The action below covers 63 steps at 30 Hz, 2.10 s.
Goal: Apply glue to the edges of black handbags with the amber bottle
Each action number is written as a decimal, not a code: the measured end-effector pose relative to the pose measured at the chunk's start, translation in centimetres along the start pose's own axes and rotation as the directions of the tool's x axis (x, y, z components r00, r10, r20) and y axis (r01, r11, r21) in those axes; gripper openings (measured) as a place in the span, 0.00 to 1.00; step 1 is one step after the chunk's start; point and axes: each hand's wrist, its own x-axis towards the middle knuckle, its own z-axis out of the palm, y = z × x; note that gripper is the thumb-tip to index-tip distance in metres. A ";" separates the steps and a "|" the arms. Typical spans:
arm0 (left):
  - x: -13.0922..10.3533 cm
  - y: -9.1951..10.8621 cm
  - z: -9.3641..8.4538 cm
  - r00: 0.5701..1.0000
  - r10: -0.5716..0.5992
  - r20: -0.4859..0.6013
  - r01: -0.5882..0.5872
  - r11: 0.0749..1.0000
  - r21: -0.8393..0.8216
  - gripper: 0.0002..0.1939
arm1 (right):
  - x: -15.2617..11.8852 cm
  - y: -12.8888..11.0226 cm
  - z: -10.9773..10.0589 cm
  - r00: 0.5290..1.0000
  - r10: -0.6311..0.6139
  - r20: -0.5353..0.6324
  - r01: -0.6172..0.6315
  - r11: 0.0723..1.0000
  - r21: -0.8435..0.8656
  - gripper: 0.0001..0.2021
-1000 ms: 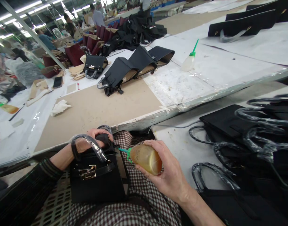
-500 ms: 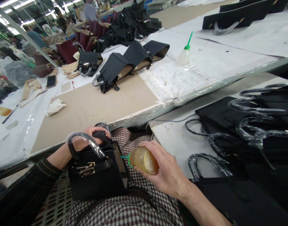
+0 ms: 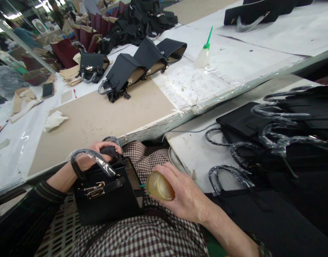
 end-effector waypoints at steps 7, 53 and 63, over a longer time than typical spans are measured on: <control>-0.1 -0.4 -0.2 1.000 -0.006 0.000 0.006 1.000 0.001 0.17 | -0.4 0.1 0.3 0.999 0.031 0.040 -0.032 0.999 0.014 0.27; -13.5 1.3 6.2 0.770 0.635 0.057 -0.569 0.644 0.511 0.09 | -1.7 1.9 1.6 0.832 0.543 -0.112 -0.475 0.803 0.360 0.29; -14.0 0.8 6.4 0.768 0.636 0.076 -0.589 0.655 0.473 0.10 | 1.1 2.1 2.4 0.948 0.309 -0.079 -0.297 0.946 0.132 0.27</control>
